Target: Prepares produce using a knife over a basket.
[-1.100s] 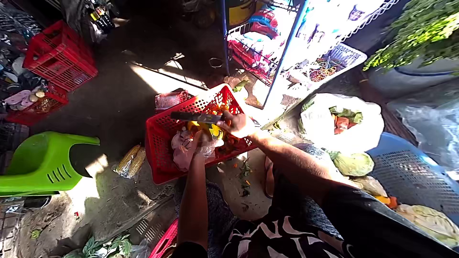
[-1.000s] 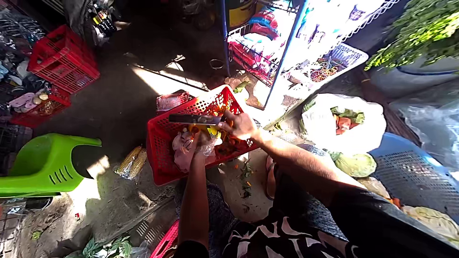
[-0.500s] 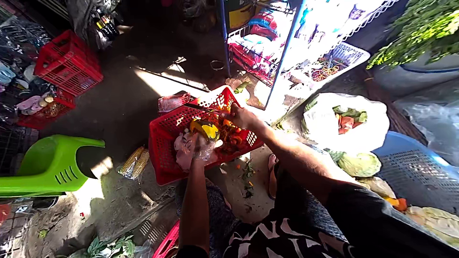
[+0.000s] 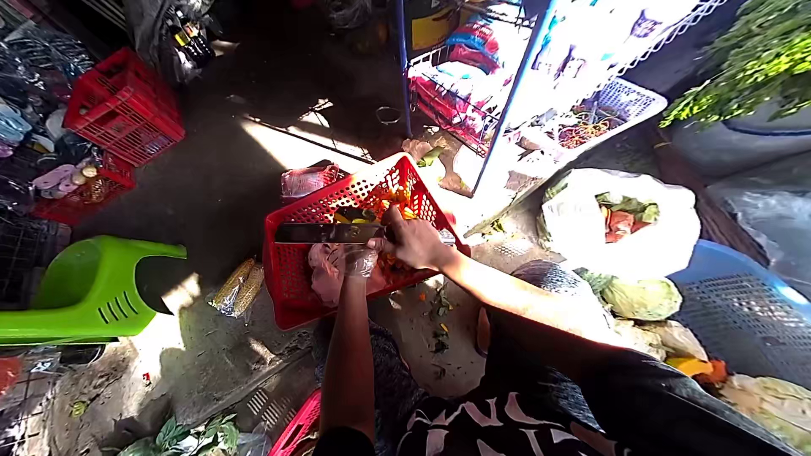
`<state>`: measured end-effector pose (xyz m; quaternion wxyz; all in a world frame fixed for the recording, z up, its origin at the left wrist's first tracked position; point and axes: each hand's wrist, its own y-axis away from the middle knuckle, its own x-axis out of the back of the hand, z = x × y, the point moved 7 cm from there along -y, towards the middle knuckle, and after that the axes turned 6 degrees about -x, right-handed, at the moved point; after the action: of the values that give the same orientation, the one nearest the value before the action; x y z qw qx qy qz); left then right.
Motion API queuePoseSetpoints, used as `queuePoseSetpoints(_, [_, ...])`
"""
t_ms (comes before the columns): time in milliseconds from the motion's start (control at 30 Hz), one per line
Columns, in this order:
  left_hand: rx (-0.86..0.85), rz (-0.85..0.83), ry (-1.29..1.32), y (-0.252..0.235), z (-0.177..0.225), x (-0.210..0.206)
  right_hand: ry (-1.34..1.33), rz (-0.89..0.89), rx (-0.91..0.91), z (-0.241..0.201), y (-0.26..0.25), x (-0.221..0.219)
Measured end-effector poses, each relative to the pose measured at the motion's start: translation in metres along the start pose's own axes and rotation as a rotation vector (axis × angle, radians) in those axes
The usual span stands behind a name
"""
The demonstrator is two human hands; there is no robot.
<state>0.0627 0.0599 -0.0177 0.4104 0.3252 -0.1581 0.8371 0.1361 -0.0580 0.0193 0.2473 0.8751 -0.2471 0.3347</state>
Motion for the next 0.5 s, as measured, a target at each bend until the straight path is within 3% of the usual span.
queuePoseSetpoints(67, [0.010,0.006,-0.005,0.001,0.000,-0.003,-0.038,-0.010,0.015,0.005,-0.006,-0.009])
queuePoseSetpoints(167, [0.055,0.056,0.207,-0.001,-0.008,-0.005,-0.053,-0.002,-0.009,0.021,-0.021,-0.019])
queuePoseSetpoints(267, [0.016,0.148,0.467,0.007,-0.010,0.004,-0.215,0.080,-0.228,0.069,-0.045,-0.015])
queuePoseSetpoints(367, [0.003,0.147,0.364,0.010,-0.005,0.019,-0.238,0.130,-0.255,0.065,-0.042,-0.002])
queuePoseSetpoints(500, [0.092,0.029,-0.005,0.013,0.015,0.020,-0.129,0.037,0.017,0.007,0.000,0.001])
